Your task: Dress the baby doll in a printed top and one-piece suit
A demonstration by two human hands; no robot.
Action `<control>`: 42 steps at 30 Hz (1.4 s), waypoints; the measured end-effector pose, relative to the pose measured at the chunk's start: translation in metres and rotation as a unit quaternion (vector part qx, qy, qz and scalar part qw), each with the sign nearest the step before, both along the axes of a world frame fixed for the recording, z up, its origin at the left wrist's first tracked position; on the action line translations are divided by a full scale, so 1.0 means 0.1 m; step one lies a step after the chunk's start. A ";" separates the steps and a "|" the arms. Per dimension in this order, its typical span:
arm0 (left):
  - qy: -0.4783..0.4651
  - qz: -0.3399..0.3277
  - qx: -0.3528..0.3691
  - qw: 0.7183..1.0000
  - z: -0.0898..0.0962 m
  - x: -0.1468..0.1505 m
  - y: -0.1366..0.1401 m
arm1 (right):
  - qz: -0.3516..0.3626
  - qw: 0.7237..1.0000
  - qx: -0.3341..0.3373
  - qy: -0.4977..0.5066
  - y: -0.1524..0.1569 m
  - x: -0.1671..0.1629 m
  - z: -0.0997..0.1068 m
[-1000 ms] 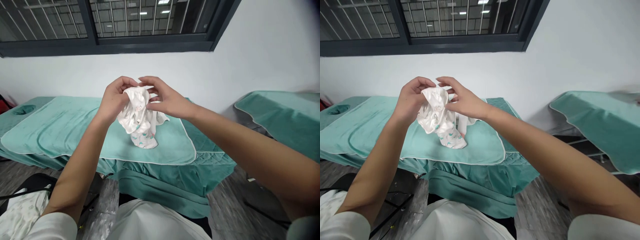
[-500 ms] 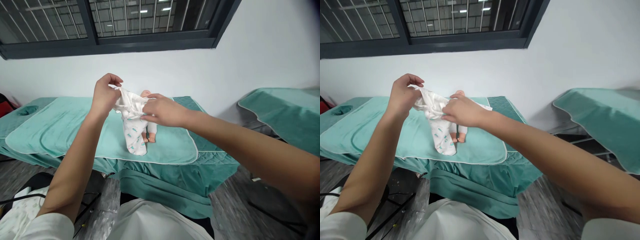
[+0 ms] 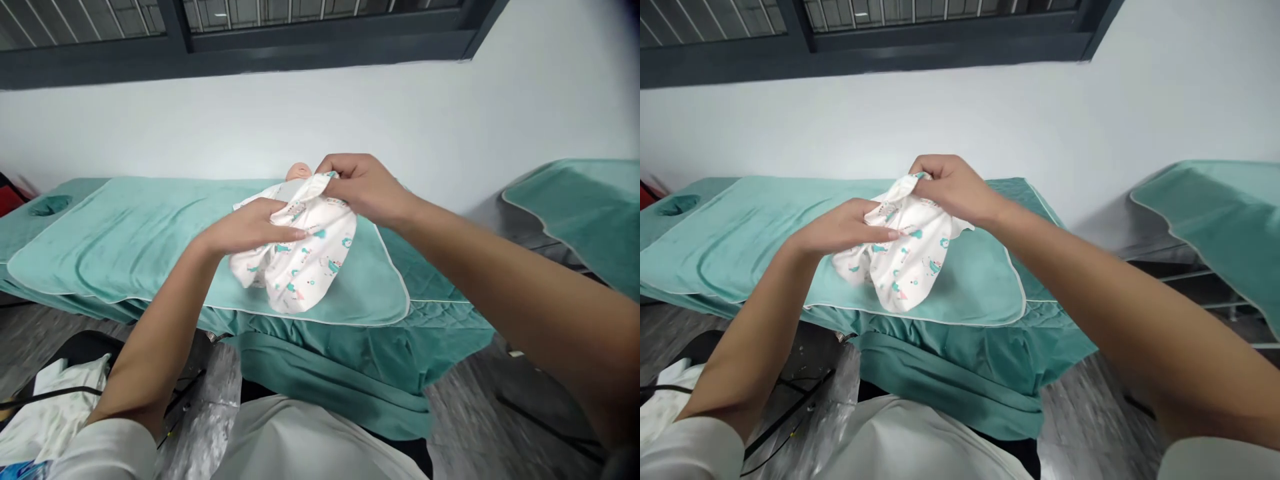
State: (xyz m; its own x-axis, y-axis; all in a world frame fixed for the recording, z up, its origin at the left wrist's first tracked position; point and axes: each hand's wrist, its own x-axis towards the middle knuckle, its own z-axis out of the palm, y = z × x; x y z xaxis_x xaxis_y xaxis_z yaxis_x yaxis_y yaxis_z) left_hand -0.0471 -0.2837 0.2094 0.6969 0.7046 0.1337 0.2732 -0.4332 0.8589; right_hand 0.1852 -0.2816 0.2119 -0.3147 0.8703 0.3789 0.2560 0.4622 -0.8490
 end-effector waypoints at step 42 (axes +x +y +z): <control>-0.317 0.090 -0.275 0.903 -0.97 0.39 0.48 | 0.180 0.936 -0.295 0.064 0.23 0.02 -0.88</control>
State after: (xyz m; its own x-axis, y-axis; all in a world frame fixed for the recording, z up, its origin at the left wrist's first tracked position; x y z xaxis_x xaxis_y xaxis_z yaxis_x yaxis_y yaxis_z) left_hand -0.0084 -0.2359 0.1124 0.4704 0.8803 0.0614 -0.3260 0.1088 0.9391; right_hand 0.1873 -0.2587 0.1243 -0.6135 0.7856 -0.0804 0.0531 -0.0606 -0.9968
